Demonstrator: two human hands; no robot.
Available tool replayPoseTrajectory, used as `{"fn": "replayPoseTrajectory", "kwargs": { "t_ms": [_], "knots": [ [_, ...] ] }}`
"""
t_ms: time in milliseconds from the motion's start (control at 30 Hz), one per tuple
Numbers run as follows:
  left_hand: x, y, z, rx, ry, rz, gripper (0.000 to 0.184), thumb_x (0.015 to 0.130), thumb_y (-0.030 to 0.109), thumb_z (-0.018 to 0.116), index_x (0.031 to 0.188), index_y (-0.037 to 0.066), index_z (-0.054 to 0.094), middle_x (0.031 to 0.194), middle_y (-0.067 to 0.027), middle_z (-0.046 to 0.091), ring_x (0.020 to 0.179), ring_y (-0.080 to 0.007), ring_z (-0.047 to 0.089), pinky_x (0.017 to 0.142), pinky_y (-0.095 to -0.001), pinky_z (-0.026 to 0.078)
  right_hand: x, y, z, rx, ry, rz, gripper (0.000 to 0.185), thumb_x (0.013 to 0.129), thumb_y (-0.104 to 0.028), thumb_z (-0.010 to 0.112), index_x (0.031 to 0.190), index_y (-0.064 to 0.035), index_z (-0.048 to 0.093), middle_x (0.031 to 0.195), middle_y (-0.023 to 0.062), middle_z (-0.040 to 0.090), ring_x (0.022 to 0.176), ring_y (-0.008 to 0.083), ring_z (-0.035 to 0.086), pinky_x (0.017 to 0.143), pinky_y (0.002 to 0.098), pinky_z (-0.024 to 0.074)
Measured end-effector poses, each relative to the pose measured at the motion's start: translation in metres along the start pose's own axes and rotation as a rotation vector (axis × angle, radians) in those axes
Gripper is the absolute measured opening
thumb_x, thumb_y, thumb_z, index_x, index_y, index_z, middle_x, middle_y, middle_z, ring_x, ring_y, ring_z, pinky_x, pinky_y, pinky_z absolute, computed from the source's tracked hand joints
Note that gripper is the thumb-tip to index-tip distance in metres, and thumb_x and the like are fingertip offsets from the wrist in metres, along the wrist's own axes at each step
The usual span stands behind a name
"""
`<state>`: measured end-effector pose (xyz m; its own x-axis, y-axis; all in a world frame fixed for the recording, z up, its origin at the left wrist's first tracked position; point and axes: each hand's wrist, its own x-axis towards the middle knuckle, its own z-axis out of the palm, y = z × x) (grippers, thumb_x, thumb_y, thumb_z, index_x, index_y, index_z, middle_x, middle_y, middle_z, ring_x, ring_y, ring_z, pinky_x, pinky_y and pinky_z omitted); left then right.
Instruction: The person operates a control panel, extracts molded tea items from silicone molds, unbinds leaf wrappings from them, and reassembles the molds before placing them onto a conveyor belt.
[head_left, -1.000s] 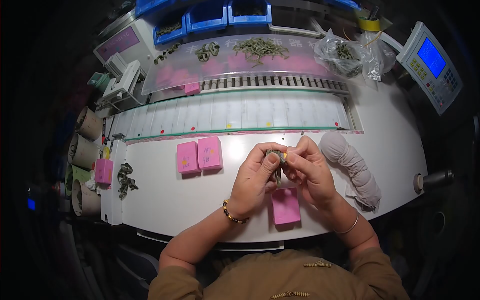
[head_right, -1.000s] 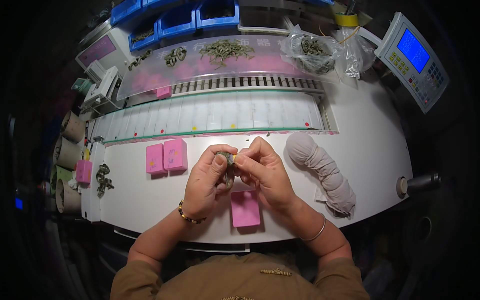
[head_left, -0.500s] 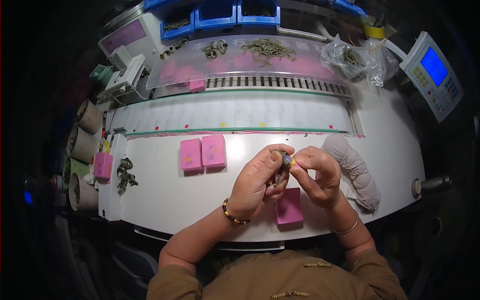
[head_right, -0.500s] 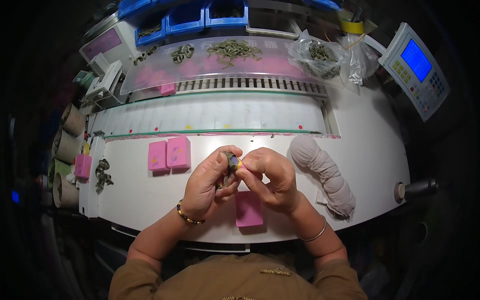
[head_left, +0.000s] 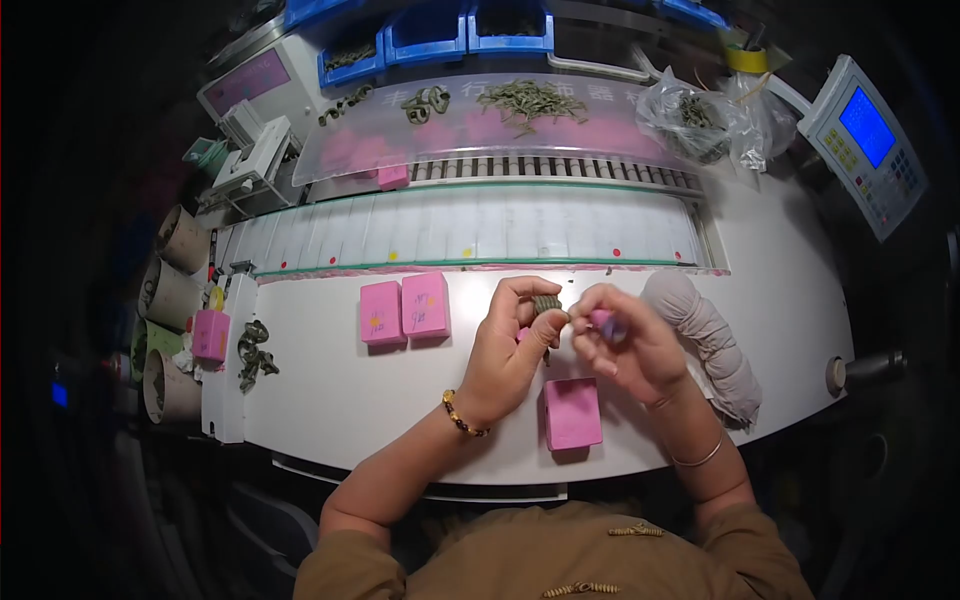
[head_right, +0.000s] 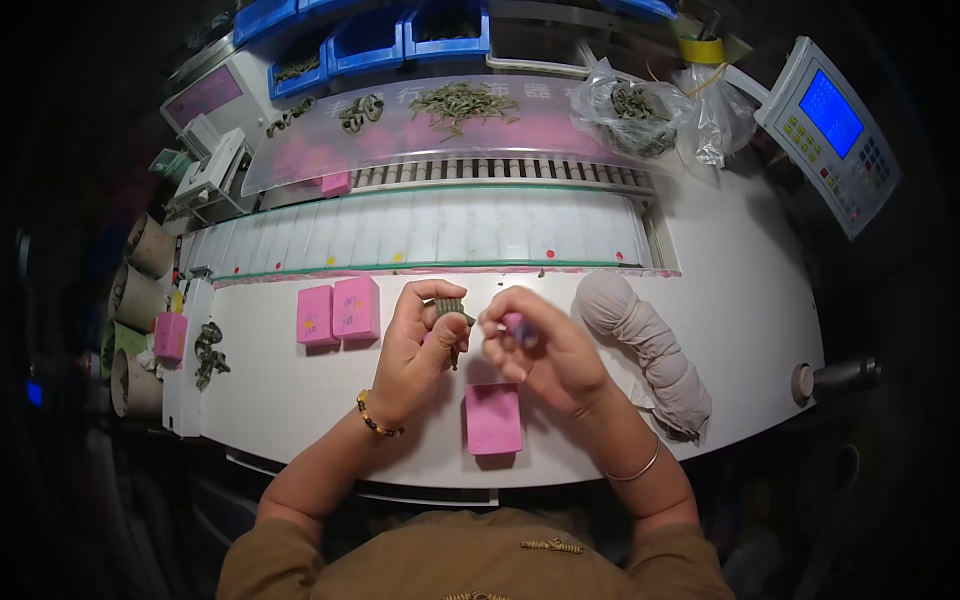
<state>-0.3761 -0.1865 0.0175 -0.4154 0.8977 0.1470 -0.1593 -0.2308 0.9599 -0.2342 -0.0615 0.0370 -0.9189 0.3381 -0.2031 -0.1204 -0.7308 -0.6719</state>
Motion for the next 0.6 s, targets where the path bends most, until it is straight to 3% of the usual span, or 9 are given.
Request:
{"fn": "replayPoseTrajectory", "kwargs": {
  "t_ms": [67,200,267,400,467,600],
  "knots": [
    [-0.001,-0.001,0.001,0.182,-0.006,0.121,0.034,0.099,0.019,0.063,0.122,0.000,0.046,0.086,-0.0053,0.066,0.074,-0.0077,0.059,0.061,-0.0215,0.046,-0.001,0.008,0.006,-0.095,0.017,0.032,0.020,0.102,-0.027,0.054,0.102,-0.0072,0.057,0.087,0.0014,0.055,0.072,0.0078,0.053,0.056,0.0201,0.0403],
    [-0.002,0.001,-0.002,0.307,-0.067,0.155,0.036,0.098,0.017,0.064,0.124,0.002,0.045,0.087,-0.0031,0.062,0.068,-0.0053,0.053,0.058,-0.0209,0.043,-0.004,0.007,0.007,-0.258,0.036,-0.018,0.015,0.101,-0.026,0.058,0.100,-0.0110,0.058,0.081,-0.0054,0.053,0.070,0.0021,0.047,0.057,0.0171,0.0367],
    [-0.001,0.003,-0.002,0.413,-0.096,0.247,0.033,0.095,0.014,0.067,0.120,0.002,0.049,0.082,-0.0019,0.061,0.065,-0.0051,0.053,0.057,-0.0201,0.042,-0.003,0.008,0.004,-0.270,0.025,-0.003,0.015,0.101,-0.026,0.058,0.099,-0.0116,0.058,0.080,-0.0062,0.052,0.069,0.0015,0.045,0.057,0.0166,0.0356],
    [-0.002,0.004,0.000,0.418,-0.070,0.239,0.036,0.092,0.011,0.071,0.119,0.003,0.049,0.080,-0.0007,0.061,0.063,-0.0041,0.050,0.055,-0.0199,0.039,-0.002,0.011,-0.001,-0.324,0.059,-0.011,0.014,0.102,-0.026,0.057,0.097,-0.0123,0.059,0.077,-0.0071,0.051,0.066,0.0007,0.043,0.056,0.0153,0.0328],
    [-0.003,0.012,0.000,0.466,0.006,0.120,0.030,0.089,0.010,0.073,0.112,0.002,0.055,0.079,0.0005,0.060,0.062,-0.0033,0.047,0.054,-0.0200,0.037,-0.002,0.009,0.001,-0.267,0.075,-0.022,0.014,0.102,-0.026,0.057,0.097,-0.0124,0.059,0.076,-0.0070,0.051,0.066,0.0005,0.043,0.055,0.0151,0.0320],
    [-0.002,0.012,-0.004,0.605,-0.025,0.118,0.017,0.088,0.008,0.073,0.099,0.001,0.062,0.076,0.0021,0.059,0.062,-0.0027,0.045,0.053,-0.0203,0.035,0.001,0.009,-0.003,-0.176,0.061,-0.033,0.019,0.103,-0.028,0.055,0.101,-0.0092,0.059,0.077,-0.0050,0.051,0.064,0.0012,0.042,0.051,0.0149,0.0286]
  ]
}}
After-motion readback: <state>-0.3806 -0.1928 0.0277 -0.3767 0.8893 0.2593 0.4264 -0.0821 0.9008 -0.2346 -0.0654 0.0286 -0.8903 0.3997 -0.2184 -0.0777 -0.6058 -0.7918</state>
